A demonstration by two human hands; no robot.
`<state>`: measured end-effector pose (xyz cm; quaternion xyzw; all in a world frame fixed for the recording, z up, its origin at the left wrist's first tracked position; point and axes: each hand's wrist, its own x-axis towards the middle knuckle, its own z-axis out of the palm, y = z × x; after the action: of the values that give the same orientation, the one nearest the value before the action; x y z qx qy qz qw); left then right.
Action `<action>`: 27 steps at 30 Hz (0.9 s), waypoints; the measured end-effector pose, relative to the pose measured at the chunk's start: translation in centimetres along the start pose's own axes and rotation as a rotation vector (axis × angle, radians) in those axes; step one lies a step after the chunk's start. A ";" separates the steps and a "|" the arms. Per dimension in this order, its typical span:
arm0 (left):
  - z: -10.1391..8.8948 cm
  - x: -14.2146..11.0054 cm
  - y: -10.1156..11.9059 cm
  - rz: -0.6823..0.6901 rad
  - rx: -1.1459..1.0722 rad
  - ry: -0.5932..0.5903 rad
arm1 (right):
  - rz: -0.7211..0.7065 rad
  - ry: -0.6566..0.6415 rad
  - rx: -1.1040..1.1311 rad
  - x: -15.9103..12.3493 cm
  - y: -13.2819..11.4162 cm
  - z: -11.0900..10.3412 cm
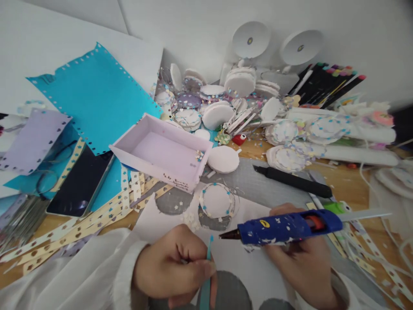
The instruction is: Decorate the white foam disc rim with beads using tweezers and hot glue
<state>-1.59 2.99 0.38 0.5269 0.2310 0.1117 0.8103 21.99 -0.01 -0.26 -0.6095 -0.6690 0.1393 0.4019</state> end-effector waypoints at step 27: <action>0.2 0.2 0.5 0.021 -0.073 -0.026 | -0.089 -0.019 -0.041 0.2 -0.1 0.2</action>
<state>-1.33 3.16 0.86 0.5007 0.2108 0.1218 0.8307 21.84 0.18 -0.28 -0.5860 -0.7019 0.1134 0.3888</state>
